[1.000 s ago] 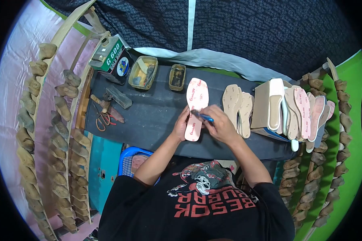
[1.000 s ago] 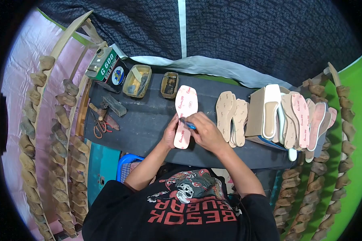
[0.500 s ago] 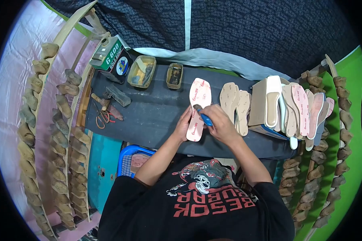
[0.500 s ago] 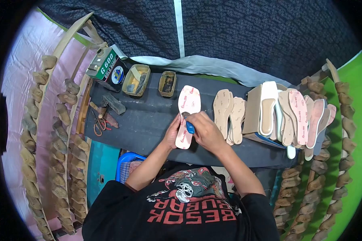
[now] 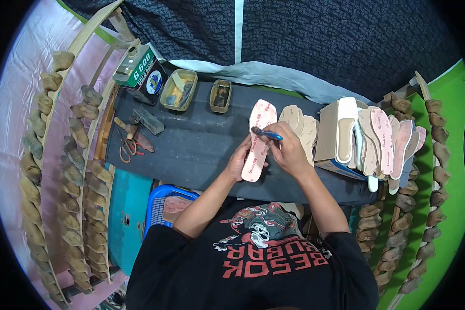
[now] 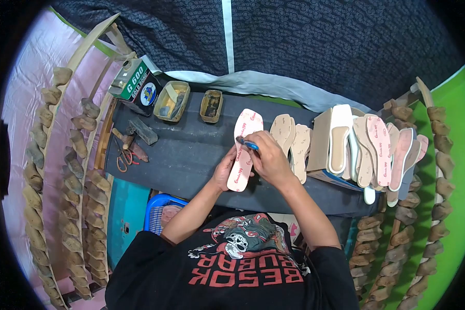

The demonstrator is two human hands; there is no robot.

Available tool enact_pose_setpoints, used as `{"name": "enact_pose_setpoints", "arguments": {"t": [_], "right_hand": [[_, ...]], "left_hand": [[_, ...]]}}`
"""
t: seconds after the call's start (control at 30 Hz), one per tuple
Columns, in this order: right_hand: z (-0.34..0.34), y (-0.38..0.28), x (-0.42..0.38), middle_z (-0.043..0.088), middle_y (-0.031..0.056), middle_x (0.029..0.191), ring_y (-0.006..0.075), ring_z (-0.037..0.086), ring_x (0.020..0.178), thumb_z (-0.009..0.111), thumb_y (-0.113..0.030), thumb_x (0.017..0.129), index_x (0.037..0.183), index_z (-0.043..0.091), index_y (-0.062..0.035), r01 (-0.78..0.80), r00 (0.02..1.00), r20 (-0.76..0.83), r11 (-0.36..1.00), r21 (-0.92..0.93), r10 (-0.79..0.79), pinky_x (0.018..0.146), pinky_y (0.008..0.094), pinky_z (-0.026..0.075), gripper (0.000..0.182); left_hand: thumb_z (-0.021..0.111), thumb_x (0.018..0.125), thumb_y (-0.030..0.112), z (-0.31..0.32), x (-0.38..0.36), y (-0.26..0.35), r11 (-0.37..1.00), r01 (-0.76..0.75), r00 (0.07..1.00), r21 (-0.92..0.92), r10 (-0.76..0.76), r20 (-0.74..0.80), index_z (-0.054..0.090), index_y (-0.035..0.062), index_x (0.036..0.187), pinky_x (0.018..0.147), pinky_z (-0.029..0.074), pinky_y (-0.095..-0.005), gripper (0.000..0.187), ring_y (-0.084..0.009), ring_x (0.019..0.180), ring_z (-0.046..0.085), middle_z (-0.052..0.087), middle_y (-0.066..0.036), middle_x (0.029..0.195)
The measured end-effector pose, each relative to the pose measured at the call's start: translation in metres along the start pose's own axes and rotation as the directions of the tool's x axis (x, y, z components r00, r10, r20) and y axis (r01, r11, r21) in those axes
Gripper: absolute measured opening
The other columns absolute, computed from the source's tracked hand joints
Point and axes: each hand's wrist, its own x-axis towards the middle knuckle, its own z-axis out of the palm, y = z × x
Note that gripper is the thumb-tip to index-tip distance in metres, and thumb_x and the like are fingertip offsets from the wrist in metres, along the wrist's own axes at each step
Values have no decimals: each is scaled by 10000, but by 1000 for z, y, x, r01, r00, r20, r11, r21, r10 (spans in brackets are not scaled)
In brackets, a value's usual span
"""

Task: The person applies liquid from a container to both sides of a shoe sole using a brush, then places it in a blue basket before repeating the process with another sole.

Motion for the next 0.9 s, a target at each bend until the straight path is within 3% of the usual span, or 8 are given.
{"name": "enact_pose_setpoints", "arguments": {"t": [0.13,0.33,0.43,0.53,0.63,0.67,0.8,0.9], "right_hand": [[8,-8,-5,639,168,1020,377,631,963,697,65,841,1079,615,12,-17,999,49,999,51,14,843,448,517,258],[5,13,9,636,176,1011,381,637,951,671,66,858,1069,612,16,-31,998,-58,999,-15,30,846,446,516,225],[7,10,9,635,178,1004,382,641,936,671,54,866,1057,616,23,-51,996,-67,999,0,50,841,447,517,201],[13,-1,-5,639,177,993,370,648,934,683,31,874,1052,619,21,-112,994,3,991,67,112,834,438,520,190],[17,-4,-8,642,175,990,364,646,925,681,31,880,1049,619,19,-82,997,-2,994,71,82,829,434,520,180],[18,0,-8,644,173,994,366,645,922,676,37,884,1045,620,24,-134,991,-10,982,130,137,827,435,520,171],[10,11,12,646,176,995,369,646,915,667,45,896,1036,631,26,-79,986,-151,997,-14,75,822,433,520,147],[11,16,16,645,179,984,369,647,904,688,24,896,1041,636,22,-122,977,-180,992,-30,115,810,429,521,154]], "left_hand": [[392,1085,318,-5,0,-2,998,-21,994,59,27,-104,304,170,1605,831,655,-455,547,-224,1086,692,626,-96,1310],[420,1095,341,-10,-3,1,994,33,998,101,-38,52,275,145,1620,805,661,-441,579,-256,1103,693,613,-124,1338],[433,1097,343,-10,-2,0,997,11,998,78,-15,56,245,147,1636,810,660,-439,603,-275,1107,694,603,-134,1362],[424,1099,326,-11,-1,-1,999,-39,998,29,41,-52,228,147,1643,816,659,-446,605,-282,1113,693,593,-138,1381],[408,1103,307,-17,1,7,998,-41,998,49,43,-38,217,153,1647,823,656,-458,597,-290,1129,689,581,-143,1403],[403,1106,302,-18,0,9,1000,-16,1000,22,17,-4,208,149,1649,825,655,-465,597,-301,1141,686,573,-149,1420],[428,1103,358,-15,2,8,998,45,997,45,-48,58,218,158,1641,813,656,-464,611,-303,1124,692,608,-163,1358],[436,1100,359,-17,7,3,997,63,993,46,-67,93,200,159,1652,815,655,-466,634,-323,1149,680,559,-161,1443]]}}
